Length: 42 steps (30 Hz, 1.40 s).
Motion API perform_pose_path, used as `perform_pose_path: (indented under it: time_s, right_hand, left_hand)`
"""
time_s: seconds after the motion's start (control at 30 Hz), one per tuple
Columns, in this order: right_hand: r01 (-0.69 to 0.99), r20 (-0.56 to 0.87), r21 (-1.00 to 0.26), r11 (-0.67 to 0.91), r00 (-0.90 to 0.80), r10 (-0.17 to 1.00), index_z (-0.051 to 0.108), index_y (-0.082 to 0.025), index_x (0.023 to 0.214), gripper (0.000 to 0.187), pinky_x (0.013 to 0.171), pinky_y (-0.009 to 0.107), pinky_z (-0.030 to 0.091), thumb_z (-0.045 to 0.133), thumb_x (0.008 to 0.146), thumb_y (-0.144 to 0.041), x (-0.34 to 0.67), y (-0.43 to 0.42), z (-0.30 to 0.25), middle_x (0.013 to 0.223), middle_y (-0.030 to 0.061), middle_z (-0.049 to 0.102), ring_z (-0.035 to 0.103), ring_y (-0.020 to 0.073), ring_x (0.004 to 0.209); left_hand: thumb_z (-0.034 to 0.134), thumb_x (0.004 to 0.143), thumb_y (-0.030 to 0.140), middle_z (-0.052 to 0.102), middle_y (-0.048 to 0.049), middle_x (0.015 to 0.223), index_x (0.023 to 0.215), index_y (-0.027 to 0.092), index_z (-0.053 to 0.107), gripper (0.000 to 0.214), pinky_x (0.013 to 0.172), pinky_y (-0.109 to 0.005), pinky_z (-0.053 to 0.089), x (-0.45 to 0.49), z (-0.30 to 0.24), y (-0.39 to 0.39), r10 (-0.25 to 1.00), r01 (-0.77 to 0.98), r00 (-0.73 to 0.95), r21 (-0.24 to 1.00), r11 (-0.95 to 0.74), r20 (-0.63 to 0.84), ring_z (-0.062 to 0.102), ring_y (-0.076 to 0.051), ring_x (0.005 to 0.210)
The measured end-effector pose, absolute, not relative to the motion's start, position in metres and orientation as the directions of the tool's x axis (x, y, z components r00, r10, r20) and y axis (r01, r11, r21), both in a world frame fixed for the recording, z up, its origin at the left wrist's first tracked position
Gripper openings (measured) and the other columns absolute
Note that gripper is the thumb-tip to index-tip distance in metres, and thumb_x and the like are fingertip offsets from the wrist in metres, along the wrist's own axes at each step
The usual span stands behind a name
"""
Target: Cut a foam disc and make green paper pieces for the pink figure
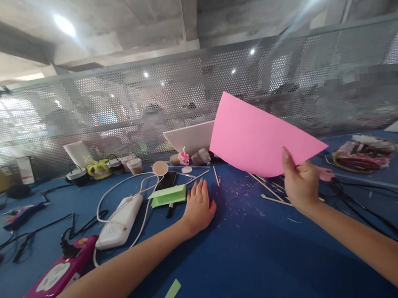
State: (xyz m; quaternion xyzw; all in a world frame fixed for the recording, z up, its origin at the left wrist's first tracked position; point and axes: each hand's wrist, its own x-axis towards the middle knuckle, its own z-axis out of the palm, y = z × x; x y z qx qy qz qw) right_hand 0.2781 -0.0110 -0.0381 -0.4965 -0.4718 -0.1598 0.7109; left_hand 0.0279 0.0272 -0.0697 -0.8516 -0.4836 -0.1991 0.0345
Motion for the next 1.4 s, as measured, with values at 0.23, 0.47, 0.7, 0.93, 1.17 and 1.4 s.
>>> perform_pose_path:
  time_s: [0.23,0.47,0.7,0.93,1.17,1.4]
  right_hand:
    - [0.797,0.916,-0.170,0.580,-0.088,0.390,0.068,-0.017,0.105,0.029,0.077,0.033,0.054,0.045,0.092,-0.027,0.279,-0.022,-0.057,0.085,0.0099,0.073,0.069,0.0222,0.085]
    - [0.639,0.772,-0.033,0.769,-0.472,0.426,0.051,-0.019,0.131,0.047,0.098,0.036,0.047,0.032,0.088,-0.009,0.284,-0.022,-0.056,0.126,0.0079,0.062,0.058,0.0165,0.116]
    - [0.667,0.763,-0.131,0.734,-0.404,0.504,0.062,-0.020,0.116,0.037,0.090,0.036,0.051,0.031,0.095,-0.025,0.283,-0.022,-0.056,0.109,0.0095,0.070,0.065,0.0193,0.102]
    - [0.460,0.793,-0.040,0.887,-0.526,0.308,0.064,-0.015,0.106,0.044,0.081,0.033,0.053,0.027,0.096,-0.036,0.280,-0.024,-0.052,0.095,0.0121,0.072,0.067,0.0190,0.091]
    - [0.420,0.802,-0.111,0.901,-0.498,0.331,0.063,-0.016,0.086,0.054,0.066,0.030,0.051,0.015,0.097,-0.039,0.277,-0.024,-0.057,0.075,0.0082,0.069,0.066,0.0173,0.071]
    - [0.468,0.788,-0.033,0.883,-0.531,0.311,0.059,-0.018,0.088,0.043,0.063,0.029,0.048,0.019,0.098,-0.031,0.273,-0.023,-0.060,0.074,0.0066,0.066,0.063,0.0168,0.068]
  left_hand:
    - [0.036,0.087,0.019,0.054,-0.0177,0.131,0.122,0.010,0.053,0.040,0.102,-0.044,0.040,0.028,-0.059,0.016,0.684,0.725,0.661,-0.026,-0.688,0.309,0.052,-0.028,0.120]
    - [0.060,0.076,0.026,0.047,-0.0267,0.134,0.122,0.004,0.053,0.052,0.091,-0.048,0.045,0.018,-0.009,0.009,0.830,0.826,0.531,-0.320,-0.464,0.170,0.040,-0.040,0.127]
    - [0.060,0.072,0.019,0.047,-0.0197,0.135,0.121,0.017,0.054,0.049,0.095,-0.053,0.036,-0.021,0.027,0.039,0.876,0.866,0.427,-0.382,-0.323,0.226,0.039,-0.039,0.127]
    - [0.044,0.079,0.008,0.053,-0.0158,0.124,0.117,0.017,0.056,0.040,0.092,-0.043,0.038,-0.042,0.040,0.049,0.895,0.881,0.344,-0.427,-0.203,0.283,0.043,-0.034,0.118]
    - [0.033,0.083,0.002,0.054,-0.0174,0.113,0.126,0.015,0.051,0.048,0.079,-0.036,0.047,-0.040,0.055,0.041,0.928,0.934,0.239,-0.328,-0.139,0.287,0.058,-0.028,0.098]
    - [0.039,0.083,0.003,0.057,-0.0128,0.112,0.123,0.018,0.053,0.046,0.076,-0.040,0.050,-0.039,0.066,0.036,0.843,0.945,0.308,-0.246,-0.217,0.441,0.062,-0.026,0.091]
